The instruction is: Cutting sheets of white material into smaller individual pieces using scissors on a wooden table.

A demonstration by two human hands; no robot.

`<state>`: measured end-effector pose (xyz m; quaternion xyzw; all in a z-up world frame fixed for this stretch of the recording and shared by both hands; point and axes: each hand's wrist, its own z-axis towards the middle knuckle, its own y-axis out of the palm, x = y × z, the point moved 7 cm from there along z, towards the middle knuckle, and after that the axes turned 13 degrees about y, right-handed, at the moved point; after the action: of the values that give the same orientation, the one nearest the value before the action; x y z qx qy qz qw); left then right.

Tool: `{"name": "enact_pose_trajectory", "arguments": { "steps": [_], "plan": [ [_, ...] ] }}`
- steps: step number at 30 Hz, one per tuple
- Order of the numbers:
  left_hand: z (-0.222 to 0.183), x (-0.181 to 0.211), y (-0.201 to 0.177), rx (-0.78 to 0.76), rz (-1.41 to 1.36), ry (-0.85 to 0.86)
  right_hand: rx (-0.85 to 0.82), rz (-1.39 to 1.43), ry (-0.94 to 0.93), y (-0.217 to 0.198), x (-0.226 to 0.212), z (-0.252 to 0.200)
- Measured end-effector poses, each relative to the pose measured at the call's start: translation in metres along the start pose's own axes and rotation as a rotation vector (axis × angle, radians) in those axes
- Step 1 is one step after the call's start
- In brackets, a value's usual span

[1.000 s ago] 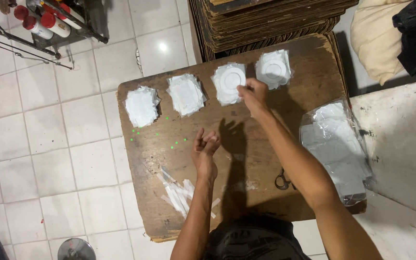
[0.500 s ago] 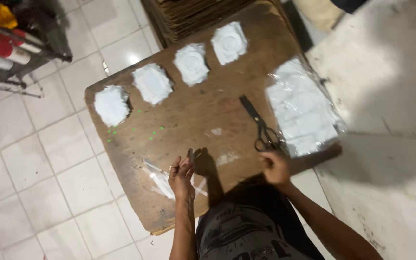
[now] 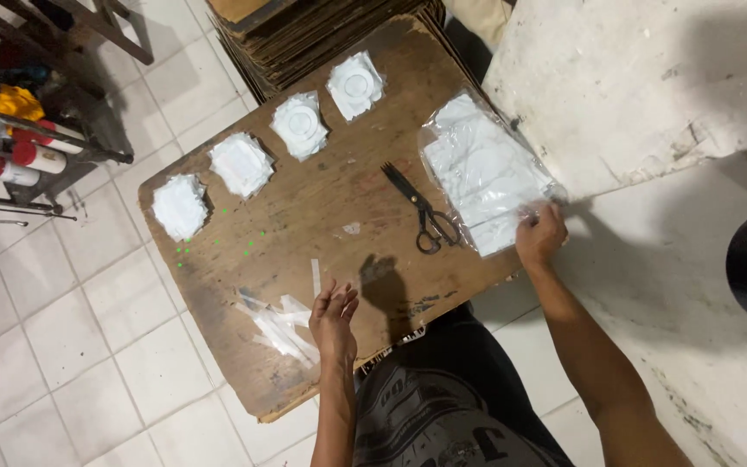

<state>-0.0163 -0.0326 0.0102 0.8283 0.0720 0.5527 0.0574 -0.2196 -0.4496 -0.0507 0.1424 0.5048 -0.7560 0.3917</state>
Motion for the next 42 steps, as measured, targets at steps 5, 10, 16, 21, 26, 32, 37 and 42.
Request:
{"name": "enact_pose_trajectory", "arguments": {
  "steps": [5,10,16,21,26,32,37,42],
  "plan": [
    [-0.025,-0.012,-0.018,0.056,0.025,-0.020,-0.001,-0.107,-0.107,-0.003,-0.043,0.020],
    [-0.037,-0.031,-0.036,0.083,0.029,-0.024,0.074,0.018,-0.101,0.032,-0.001,0.011],
    [-0.048,-0.034,-0.045,0.095,0.035,-0.035,0.057,0.233,0.249,-0.005,0.016,0.000],
    [-0.043,-0.025,-0.040,0.055,0.037,-0.048,0.080,0.263,0.244,-0.066,0.066,-0.001],
    [-0.043,-0.001,0.002,-0.119,0.016,-0.161,0.008,0.225,0.022,-0.172,-0.082,0.019],
    [-0.055,0.014,0.062,-0.534,-0.127,-0.158,-0.226,0.508,-0.173,-0.150,-0.245,-0.004],
    [-0.040,0.023,0.065,-0.576,-0.535,-0.120,-0.632,0.827,0.044,-0.110,-0.339,-0.019],
    [0.019,0.057,0.047,-0.350,-0.828,0.051,-0.839,0.965,0.315,-0.016,-0.323,-0.029]
  ]
}}
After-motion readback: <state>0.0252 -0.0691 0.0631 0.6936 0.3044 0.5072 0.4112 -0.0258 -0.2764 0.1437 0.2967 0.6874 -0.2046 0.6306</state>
